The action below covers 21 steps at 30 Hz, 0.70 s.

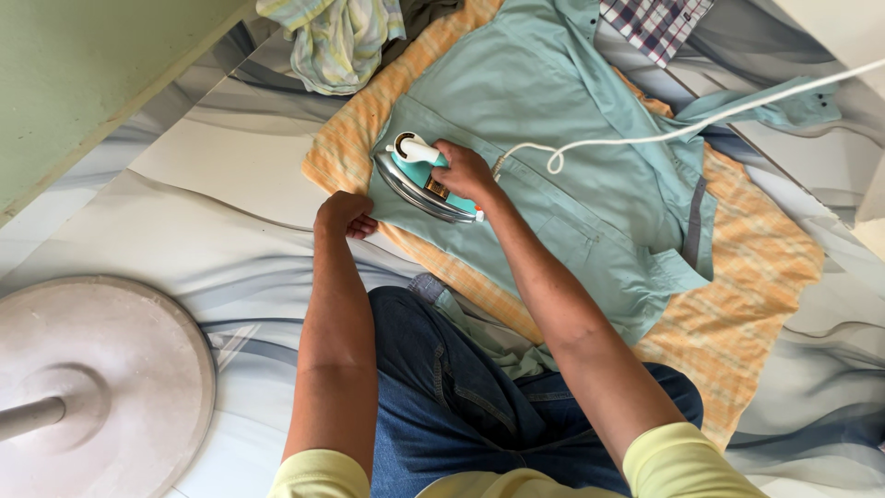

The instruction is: The person irons a light green shirt laid out on a patterned cloth on the floor. They smooth the fabric with their hands, use a teal iron to press the body and sleeves, and briefly measure the shirt with a tape measure.

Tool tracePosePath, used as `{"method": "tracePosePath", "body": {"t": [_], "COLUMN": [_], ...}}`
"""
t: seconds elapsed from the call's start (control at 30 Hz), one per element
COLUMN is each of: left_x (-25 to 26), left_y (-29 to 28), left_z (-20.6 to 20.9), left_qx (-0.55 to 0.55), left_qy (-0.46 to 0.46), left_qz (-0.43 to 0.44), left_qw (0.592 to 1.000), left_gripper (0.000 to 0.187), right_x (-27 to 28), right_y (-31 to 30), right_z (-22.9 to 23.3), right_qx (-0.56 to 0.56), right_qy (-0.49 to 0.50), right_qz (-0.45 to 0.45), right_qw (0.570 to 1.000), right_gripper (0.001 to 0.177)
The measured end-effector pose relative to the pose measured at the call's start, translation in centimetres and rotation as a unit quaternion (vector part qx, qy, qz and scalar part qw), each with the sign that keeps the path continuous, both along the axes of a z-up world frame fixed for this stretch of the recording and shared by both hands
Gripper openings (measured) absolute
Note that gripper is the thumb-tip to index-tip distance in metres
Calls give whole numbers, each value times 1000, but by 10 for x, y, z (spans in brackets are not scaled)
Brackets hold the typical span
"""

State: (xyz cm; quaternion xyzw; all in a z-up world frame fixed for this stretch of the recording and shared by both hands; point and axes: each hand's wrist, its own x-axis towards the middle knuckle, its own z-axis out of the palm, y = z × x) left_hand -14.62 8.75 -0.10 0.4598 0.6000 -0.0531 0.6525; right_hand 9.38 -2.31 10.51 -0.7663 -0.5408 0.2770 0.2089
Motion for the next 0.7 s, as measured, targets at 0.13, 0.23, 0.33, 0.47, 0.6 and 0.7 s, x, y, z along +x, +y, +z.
{"method": "tracePosePath", "body": {"t": [0.13, 0.23, 0.33, 0.47, 0.6, 0.7], "left_x": [1, -1, -3, -1, -2, -5], "left_y": [3, 7, 6, 6, 8, 16], "left_z": [-18, -30, -30, -28, -36, -49], "left_qx": [-14, -18, -3, 27, 23, 19], "left_qy": [-20, -38, -40, -18, -8, 5], "left_qz": [-6, -7, -20, -74, -55, -33], "left_qw": [1000, 999, 999, 997, 998, 999], "left_gripper": [12, 11, 10, 14, 10, 12], "right_x": [-1, 12, 33, 44, 36, 23], "right_y": [4, 2, -11, -49, -58, -48], "right_z": [-5, -13, -15, -9, -8, -8], "right_qx": [8, 11, 3, -24, -7, 17], "right_qy": [-6, 14, 15, -3, -30, -43], "right_qz": [21, 62, 103, 103, 65, 58], "right_qw": [1000, 998, 995, 994, 997, 997], "right_gripper": [37, 39, 44, 42, 39, 38]}}
